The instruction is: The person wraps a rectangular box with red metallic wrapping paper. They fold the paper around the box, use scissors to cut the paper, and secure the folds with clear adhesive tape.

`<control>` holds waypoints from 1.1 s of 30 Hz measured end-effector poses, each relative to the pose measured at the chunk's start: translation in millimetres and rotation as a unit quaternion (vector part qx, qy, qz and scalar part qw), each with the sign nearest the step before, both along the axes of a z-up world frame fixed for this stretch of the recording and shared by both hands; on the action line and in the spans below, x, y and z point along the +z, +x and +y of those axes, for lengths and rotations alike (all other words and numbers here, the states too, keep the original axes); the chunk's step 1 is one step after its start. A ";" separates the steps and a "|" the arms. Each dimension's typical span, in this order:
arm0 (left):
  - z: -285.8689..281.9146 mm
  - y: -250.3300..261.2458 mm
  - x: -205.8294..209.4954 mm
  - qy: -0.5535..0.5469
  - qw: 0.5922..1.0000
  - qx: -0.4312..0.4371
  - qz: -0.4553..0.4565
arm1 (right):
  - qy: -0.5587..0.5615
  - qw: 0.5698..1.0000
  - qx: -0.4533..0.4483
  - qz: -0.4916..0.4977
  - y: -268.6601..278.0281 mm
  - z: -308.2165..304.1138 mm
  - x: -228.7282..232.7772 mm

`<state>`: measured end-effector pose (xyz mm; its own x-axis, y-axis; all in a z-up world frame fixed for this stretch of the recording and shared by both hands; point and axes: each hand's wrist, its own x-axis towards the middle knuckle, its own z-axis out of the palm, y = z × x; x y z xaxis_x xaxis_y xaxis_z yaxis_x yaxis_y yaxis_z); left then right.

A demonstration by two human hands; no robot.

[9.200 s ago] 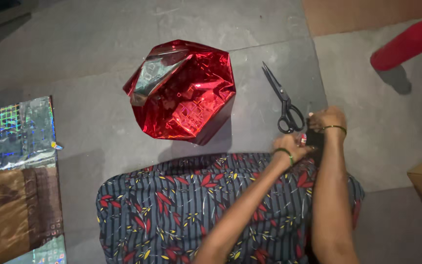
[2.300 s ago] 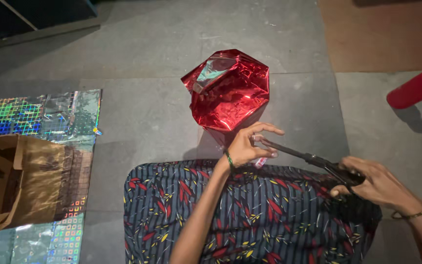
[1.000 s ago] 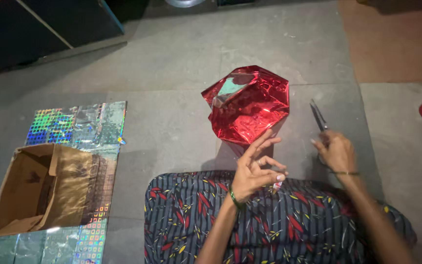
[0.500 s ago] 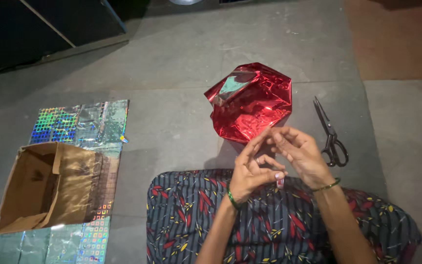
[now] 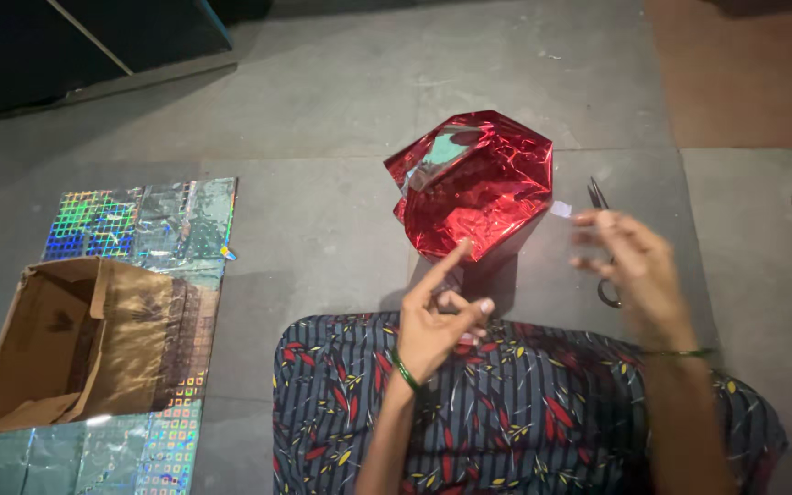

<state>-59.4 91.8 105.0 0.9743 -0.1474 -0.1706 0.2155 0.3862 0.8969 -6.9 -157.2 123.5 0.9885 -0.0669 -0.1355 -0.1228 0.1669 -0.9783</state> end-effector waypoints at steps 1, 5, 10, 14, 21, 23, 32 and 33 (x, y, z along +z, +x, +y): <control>0.4 -0.3 2.1 0.023 0.999 0.011 -0.020 | 0.027 0.999 0.006 0.019 -0.1 9.0 -9.4; -5.2 1.4 13.8 0.157 0.987 0.026 -0.036 | 0.105 0.992 0.063 0.033 -8.3 36.2 -49.0; -11.4 14.6 23.3 0.308 0.949 -0.033 -0.053 | 0.176 0.980 0.070 0.057 -5.7 44.8 -79.7; -17.1 30.4 20.2 0.390 0.914 -0.069 -0.088 | 0.188 0.977 0.073 0.067 -3.1 44.8 -91.5; -18.7 47.6 15.7 0.445 0.887 -0.118 -0.022 | 0.210 0.973 0.070 0.070 -0.6 44.6 -99.7; -16.9 47.1 15.1 0.452 0.883 -0.127 -0.017 | 0.213 0.972 0.069 0.072 -1.3 44.4 -102.0; -16.6 50.6 10.0 0.512 0.849 -0.129 -0.032 | 0.280 0.949 0.068 0.129 -1.1 47.1 -119.8; -16.2 50.4 9.5 0.514 0.847 -0.134 -0.026 | 0.293 0.945 0.069 0.129 -0.8 48.0 -122.5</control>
